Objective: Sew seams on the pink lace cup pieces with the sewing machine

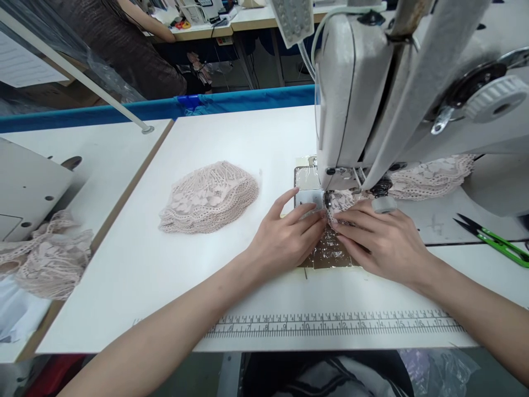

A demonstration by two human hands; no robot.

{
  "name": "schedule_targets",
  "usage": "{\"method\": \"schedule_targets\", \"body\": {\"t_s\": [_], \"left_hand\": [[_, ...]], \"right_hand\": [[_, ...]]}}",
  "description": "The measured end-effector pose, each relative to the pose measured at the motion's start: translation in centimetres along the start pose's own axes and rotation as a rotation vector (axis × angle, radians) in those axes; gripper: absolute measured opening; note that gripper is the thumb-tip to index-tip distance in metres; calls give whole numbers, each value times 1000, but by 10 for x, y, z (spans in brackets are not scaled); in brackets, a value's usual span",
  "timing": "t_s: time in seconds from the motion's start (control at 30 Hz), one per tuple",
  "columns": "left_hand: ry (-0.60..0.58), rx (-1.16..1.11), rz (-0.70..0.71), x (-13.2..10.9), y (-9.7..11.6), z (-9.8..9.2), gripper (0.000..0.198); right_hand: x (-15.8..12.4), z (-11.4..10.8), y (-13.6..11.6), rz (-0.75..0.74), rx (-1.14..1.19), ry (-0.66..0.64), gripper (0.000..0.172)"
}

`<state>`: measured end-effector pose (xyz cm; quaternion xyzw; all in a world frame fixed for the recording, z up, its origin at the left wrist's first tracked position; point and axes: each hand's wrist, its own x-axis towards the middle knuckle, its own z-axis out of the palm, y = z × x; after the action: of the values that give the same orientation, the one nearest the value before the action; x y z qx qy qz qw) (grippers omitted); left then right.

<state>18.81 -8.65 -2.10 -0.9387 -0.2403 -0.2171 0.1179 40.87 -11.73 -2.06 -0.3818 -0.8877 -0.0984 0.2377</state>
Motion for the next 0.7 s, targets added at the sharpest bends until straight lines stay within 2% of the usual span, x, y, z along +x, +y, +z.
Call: {"method": "schedule_targets", "body": {"t_s": [0.23,0.43,0.7], "left_hand": [[2,32,-17,2,-5,3,22],[2,54,-48,2,-4,4,23],[33,129,21,2,-4,2,20]], "right_hand": [[1,-1,1,7,-40,-36,24],[1,-1,1,31,-36,1,22],[0,0,-1,25,13,-10,19]]}}
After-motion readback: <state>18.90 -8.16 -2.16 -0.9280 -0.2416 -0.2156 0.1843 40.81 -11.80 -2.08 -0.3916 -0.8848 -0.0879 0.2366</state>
